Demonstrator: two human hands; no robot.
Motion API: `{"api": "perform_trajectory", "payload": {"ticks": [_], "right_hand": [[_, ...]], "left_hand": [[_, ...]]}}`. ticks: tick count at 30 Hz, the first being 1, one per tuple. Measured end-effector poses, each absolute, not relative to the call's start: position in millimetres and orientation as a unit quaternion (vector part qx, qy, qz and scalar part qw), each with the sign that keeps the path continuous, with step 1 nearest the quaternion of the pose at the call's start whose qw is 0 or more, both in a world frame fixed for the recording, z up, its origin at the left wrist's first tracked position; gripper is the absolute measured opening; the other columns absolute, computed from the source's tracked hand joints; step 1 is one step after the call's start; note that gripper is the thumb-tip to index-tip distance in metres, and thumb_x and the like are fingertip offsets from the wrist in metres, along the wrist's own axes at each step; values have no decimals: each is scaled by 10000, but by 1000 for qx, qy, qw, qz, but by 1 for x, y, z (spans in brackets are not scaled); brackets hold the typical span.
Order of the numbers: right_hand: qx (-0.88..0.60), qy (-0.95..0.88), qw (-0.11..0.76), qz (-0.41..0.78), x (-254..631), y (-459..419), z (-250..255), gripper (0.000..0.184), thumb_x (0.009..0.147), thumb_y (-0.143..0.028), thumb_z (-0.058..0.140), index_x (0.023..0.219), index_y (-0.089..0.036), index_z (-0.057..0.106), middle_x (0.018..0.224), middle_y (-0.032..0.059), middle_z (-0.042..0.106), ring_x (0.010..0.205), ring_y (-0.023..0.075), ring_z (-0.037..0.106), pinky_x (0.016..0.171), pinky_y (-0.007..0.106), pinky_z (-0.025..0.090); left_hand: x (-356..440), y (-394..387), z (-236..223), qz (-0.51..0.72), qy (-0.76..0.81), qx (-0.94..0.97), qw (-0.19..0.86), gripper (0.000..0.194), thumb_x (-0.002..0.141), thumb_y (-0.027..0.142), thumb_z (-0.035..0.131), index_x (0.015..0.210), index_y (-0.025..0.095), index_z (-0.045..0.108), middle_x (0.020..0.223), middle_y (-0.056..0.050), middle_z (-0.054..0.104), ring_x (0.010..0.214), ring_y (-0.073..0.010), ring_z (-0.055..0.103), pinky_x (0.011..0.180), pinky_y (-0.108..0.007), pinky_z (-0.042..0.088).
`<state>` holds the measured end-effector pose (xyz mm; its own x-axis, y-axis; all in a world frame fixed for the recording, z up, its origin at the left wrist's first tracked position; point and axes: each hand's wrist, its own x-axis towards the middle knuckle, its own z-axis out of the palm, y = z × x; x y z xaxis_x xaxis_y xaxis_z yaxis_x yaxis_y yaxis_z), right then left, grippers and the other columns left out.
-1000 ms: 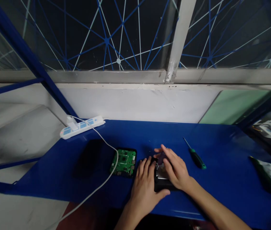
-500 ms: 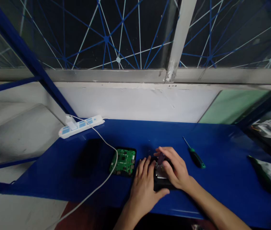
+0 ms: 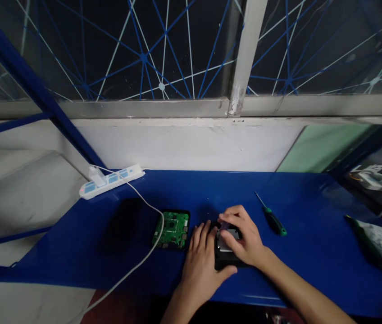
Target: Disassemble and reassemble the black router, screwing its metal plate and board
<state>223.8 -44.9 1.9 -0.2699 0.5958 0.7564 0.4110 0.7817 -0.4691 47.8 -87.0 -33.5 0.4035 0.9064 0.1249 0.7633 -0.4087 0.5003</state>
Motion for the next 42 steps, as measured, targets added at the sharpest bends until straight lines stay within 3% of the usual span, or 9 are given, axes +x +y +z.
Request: {"api": "perform_trajectory", "payload": {"ticks": [6, 10, 18, 21, 26, 35, 42], "right_hand": [[-321, -796, 491, 148, 227, -48, -1, 549, 971, -124, 454, 1508, -224, 407, 1298, 154, 606, 1125, 243, 646, 870, 404, 588], [-320, -792, 497, 149, 226, -48, 3, 626, 970, -58, 419, 1567, -223, 327, 1269, 144, 639, 1071, 209, 663, 852, 362, 590], [-333, -779, 527, 68, 225, -44, 3, 465, 888, -112, 687, 1327, -235, 596, 938, 73, 600, 844, 198, 611, 696, 334, 574], [-329, -784, 521, 76, 226, -45, 3, 447, 913, -151, 651, 1348, -227, 584, 988, 93, 600, 890, 216, 620, 724, 360, 583], [-314, -793, 506, 125, 225, -48, 4, 579, 967, -68, 449, 1525, -215, 408, 1206, 149, 620, 1055, 227, 651, 845, 384, 586], [-322, -780, 530, 85, 222, -45, 2, 461, 897, -176, 682, 1338, -254, 575, 926, 68, 593, 835, 212, 593, 674, 350, 571], [-321, -797, 492, 140, 225, -48, 1, 547, 983, -124, 433, 1519, -231, 415, 1244, 151, 613, 1111, 246, 634, 863, 412, 591]], "left_hand": [[51, -86, -30, 185, 515, 814, 197, 1004, 711, 446, 884, 1515, 197, 336, 1612, -149, 359, 1503, -388, 283, 1205, -631, 295], [52, -86, -29, 183, 516, 812, 202, 1012, 705, 437, 886, 1523, 203, 336, 1612, -137, 362, 1510, -381, 268, 1212, -626, 286], [50, -86, -30, 187, 518, 812, 194, 965, 703, 452, 882, 1482, 167, 388, 1588, -177, 390, 1479, -416, 320, 1177, -646, 334], [51, -86, -31, 195, 517, 812, 191, 955, 705, 446, 882, 1477, 174, 390, 1585, -174, 397, 1477, -414, 326, 1175, -646, 338], [52, -86, -31, 196, 513, 813, 194, 987, 717, 443, 876, 1511, 202, 341, 1598, -148, 384, 1502, -383, 289, 1203, -623, 307], [51, -87, -31, 184, 520, 809, 203, 981, 722, 478, 867, 1498, 196, 336, 1616, -168, 346, 1502, -400, 281, 1183, -652, 315], [50, -86, -31, 195, 509, 817, 191, 982, 731, 461, 867, 1511, 212, 326, 1596, -156, 382, 1500, -388, 293, 1189, -640, 316]]}}
